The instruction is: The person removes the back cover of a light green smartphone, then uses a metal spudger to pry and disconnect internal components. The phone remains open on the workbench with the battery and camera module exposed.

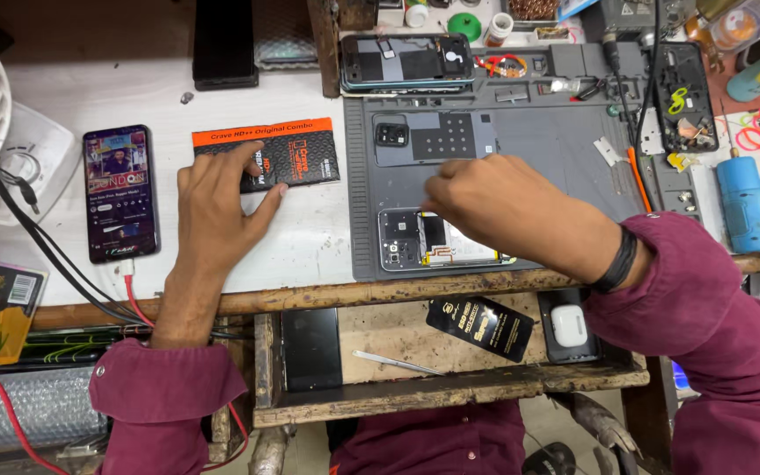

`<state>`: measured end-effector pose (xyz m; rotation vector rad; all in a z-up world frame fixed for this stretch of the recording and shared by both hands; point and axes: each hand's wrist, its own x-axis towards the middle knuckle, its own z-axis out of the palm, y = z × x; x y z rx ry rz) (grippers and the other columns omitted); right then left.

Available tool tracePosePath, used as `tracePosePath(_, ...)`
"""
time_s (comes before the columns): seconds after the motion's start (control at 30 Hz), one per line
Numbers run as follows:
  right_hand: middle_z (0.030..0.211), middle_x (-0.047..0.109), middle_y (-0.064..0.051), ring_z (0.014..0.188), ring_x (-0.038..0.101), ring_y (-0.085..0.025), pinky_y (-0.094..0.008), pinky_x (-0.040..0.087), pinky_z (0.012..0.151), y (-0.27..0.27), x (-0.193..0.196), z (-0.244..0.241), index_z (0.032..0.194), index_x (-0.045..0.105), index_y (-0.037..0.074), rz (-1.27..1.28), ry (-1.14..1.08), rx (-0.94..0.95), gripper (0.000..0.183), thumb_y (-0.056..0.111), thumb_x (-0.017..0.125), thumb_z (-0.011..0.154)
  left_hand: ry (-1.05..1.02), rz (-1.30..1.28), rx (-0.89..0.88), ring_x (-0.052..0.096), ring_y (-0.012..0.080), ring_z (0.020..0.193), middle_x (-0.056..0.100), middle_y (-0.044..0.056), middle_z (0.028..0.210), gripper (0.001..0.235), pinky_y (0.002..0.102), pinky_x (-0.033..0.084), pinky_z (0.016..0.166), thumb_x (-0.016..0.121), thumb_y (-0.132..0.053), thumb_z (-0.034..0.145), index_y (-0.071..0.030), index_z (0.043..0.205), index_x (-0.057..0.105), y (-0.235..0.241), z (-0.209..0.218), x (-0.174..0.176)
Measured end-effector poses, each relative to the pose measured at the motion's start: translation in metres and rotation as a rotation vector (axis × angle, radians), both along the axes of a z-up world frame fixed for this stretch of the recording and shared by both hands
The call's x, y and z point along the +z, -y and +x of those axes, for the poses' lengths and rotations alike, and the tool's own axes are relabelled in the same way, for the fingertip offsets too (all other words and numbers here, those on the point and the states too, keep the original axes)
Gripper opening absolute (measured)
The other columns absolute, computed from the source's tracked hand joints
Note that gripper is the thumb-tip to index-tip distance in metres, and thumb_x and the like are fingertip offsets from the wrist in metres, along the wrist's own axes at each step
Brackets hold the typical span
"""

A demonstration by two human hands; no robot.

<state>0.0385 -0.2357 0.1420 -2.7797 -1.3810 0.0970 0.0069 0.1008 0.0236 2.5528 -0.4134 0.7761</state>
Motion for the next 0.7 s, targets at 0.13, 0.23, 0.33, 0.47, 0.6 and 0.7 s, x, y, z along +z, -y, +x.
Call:
tracePosePath(0.13, 0.093, 0.069, -0.019, 0.07, 0.069, -0.04, -0.049, 0.055, 0.056, -0.002, 0.002, -0.005, 0.102, 0.068, 0.0, 0.148, -0.069, -0.004, 0.026, 0.023, 0.069, 0.089, 0.002, 0.007, 0.0, 0.057, 0.0193, 0.098, 0.067, 0.001, 0.101, 0.052, 0.038, 0.037, 0.087, 0.085, -0.024, 0.092, -0.006, 0.136, 0.064, 0.001, 0.001, 0.001)
tracePosePath(0.23, 0.091, 0.072, -0.013, 0.079, 0.072, -0.035, -0.045, 0.058, 0.066, -0.005, -0.002, -0.005, 0.089, 0.068, 0.006, -0.198, 0.06, -0.155, 0.038, 0.037, 0.061, 0.11, 0.004, 0.011, -0.005, 0.057, 0.0192, 0.098, 0.067, 0.001, 0.102, 0.051, 0.038, 0.037, 0.086, 0.085, -0.024, 0.093, -0.006, 0.135, 0.064, 0.001, 0.0, 0.003)
tracePosePath(0.33, 0.108, 0.071, -0.018, 0.075, 0.071, -0.038, -0.046, 0.057, 0.061, 0.0, -0.002, -0.001, 0.097, 0.069, 0.003, 0.34, -0.059, 0.187, 0.017, 0.001, 0.057, 0.084, -0.014, 0.024, 0.007, 0.056, 0.0203, 0.096, 0.066, 0.002, 0.1, 0.052, 0.038, 0.036, 0.084, 0.086, -0.024, 0.092, -0.006, 0.136, 0.064, 0.003, 0.0, 0.005)
tracePosePath(0.47, 0.093, 0.069, -0.017, 0.07, 0.069, -0.039, -0.048, 0.055, 0.057, 0.003, -0.002, 0.0, 0.099, 0.069, 0.0, 0.084, 0.013, -0.03, 0.024, 0.023, 0.069, 0.093, 0.013, 0.02, -0.012, 0.057, 0.0198, 0.098, 0.066, 0.001, 0.101, 0.052, 0.038, 0.036, 0.086, 0.086, -0.023, 0.093, -0.006, 0.137, 0.064, 0.004, -0.001, 0.008)
tracePosePath(0.6, 0.093, 0.068, -0.017, 0.067, 0.069, -0.036, -0.045, 0.055, 0.055, 0.001, -0.002, -0.005, 0.099, 0.07, -0.001, 0.181, -0.006, 0.071, 0.021, 0.018, 0.068, 0.091, 0.011, 0.023, -0.011, 0.057, 0.0193, 0.098, 0.067, 0.001, 0.102, 0.052, 0.038, 0.036, 0.086, 0.086, -0.023, 0.093, -0.006, 0.137, 0.064, 0.004, 0.0, 0.01)
tracePosePath(0.7, 0.089, 0.068, -0.014, 0.07, 0.07, -0.034, -0.044, 0.056, 0.058, -0.002, -0.003, -0.008, 0.092, 0.067, 0.0, -0.013, 0.046, -0.052, 0.031, 0.03, 0.064, 0.099, 0.012, 0.025, -0.009, 0.057, 0.0198, 0.099, 0.067, 0.001, 0.102, 0.051, 0.038, 0.036, 0.087, 0.086, -0.023, 0.094, -0.006, 0.137, 0.064, 0.005, -0.001, 0.009)
